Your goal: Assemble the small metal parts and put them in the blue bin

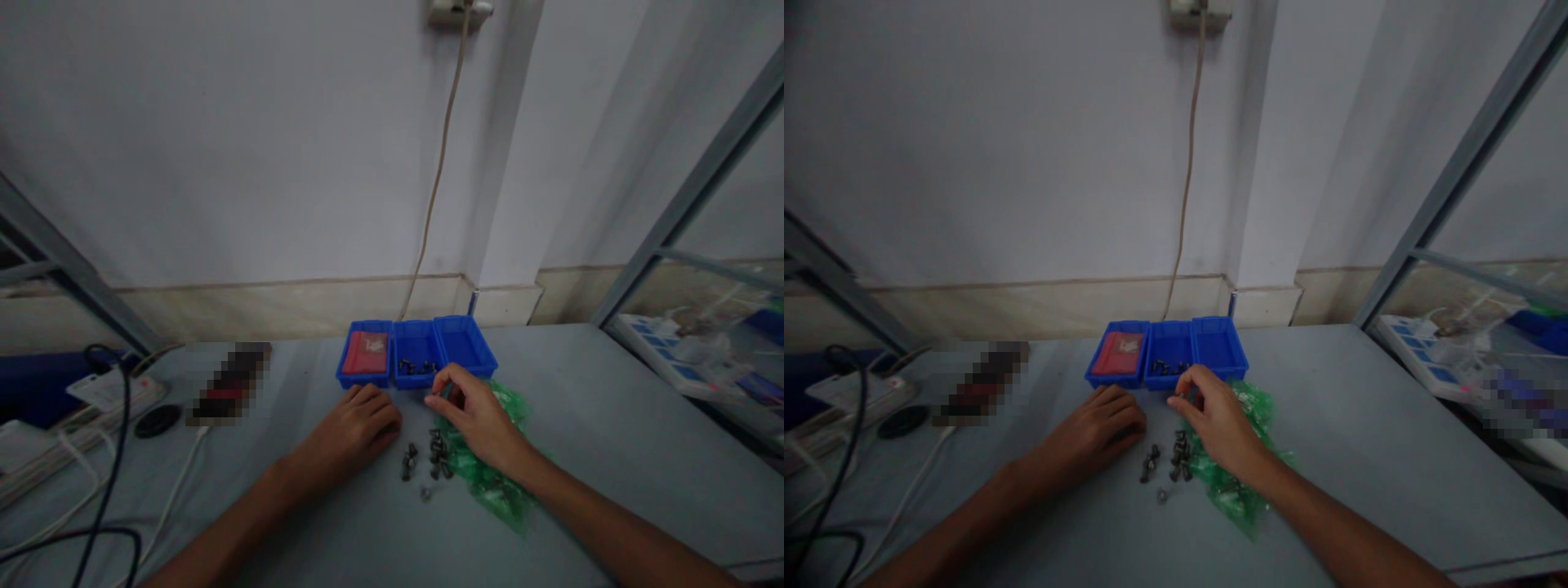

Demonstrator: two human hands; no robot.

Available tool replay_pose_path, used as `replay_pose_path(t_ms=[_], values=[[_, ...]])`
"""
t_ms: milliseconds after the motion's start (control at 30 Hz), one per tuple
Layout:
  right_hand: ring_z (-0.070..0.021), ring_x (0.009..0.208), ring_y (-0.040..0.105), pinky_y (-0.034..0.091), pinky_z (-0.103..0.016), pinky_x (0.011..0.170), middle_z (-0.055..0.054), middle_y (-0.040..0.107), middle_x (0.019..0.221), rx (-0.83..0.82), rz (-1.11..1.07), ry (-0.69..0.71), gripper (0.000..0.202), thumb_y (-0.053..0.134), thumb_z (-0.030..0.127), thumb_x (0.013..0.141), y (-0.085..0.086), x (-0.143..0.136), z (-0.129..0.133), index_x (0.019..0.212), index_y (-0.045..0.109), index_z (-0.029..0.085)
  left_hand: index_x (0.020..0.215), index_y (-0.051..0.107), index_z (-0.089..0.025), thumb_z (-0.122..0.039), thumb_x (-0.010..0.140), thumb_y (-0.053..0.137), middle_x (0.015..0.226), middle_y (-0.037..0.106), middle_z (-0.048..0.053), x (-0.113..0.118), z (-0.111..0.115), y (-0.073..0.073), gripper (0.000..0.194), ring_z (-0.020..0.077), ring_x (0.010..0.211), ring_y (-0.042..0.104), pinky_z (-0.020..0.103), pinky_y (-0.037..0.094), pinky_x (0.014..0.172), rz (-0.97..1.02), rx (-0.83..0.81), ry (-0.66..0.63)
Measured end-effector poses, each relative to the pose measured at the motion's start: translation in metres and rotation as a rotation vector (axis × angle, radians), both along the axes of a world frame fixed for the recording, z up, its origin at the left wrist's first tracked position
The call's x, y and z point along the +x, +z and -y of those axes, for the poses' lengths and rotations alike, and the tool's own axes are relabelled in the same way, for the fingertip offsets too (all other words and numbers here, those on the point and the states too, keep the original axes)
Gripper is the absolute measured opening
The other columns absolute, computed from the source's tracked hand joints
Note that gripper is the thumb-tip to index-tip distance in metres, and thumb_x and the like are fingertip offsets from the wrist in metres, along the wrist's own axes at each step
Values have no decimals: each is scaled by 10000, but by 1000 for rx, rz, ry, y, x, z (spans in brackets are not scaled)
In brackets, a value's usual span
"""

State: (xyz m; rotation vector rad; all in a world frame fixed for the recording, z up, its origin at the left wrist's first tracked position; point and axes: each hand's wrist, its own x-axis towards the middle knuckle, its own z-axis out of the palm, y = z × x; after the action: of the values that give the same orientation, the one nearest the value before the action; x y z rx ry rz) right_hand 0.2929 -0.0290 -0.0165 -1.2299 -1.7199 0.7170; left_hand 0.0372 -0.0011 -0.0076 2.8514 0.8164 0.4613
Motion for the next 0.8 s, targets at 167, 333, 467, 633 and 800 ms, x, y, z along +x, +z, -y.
replay_pose_path(t_ms=[167, 333, 467, 633, 800], values=[[-189, 762, 576, 411, -297, 677, 2, 660, 900, 2, -4, 4, 122, 722, 314, 983, -3, 0, 0, 961, 628, 239, 1129, 690, -230, -247, 1073, 571, 1077, 685, 61, -2, 0, 3, 133, 242, 1031, 584, 389, 474, 930, 0, 16, -11], [-198, 784, 582, 416, -304, 701, 1, 653, 904, 23, -22, -25, 118, 727, 296, 983, -2, 0, -1, 964, 623, 242, 1278, 671, -284, -167, 996, 622, 1232, 642, 77, 4, 16, 14, 309, 272, 1169, 565, 430, 472, 1031, 7, -72, -58], [-192, 759, 573, 411, -304, 695, 6, 647, 894, 15, -13, -19, 123, 725, 304, 988, -1, 0, 0, 965, 622, 243, 1262, 690, -303, -170, 982, 657, 1236, 635, 62, 8, 20, 15, 312, 272, 1201, 560, 432, 455, 1061, -46, -88, -97], [-191, 764, 575, 408, -303, 693, 7, 646, 892, 10, -8, -22, 123, 724, 303, 989, -2, 0, 0, 962, 622, 240, 1137, 708, -262, -280, 1037, 655, 1213, 648, 60, 7, 16, 11, 115, 266, 1191, 564, 425, 448, 1050, -51, -58, -89], [-184, 764, 570, 404, -302, 689, 5, 652, 909, 12, -21, -21, 114, 720, 291, 987, -2, 1, -1, 960, 624, 236, 1151, 710, -267, -275, 1057, 634, 1175, 668, 48, 9, 15, 4, 120, 250, 1160, 578, 396, 456, 1016, -28, -32, -109]])
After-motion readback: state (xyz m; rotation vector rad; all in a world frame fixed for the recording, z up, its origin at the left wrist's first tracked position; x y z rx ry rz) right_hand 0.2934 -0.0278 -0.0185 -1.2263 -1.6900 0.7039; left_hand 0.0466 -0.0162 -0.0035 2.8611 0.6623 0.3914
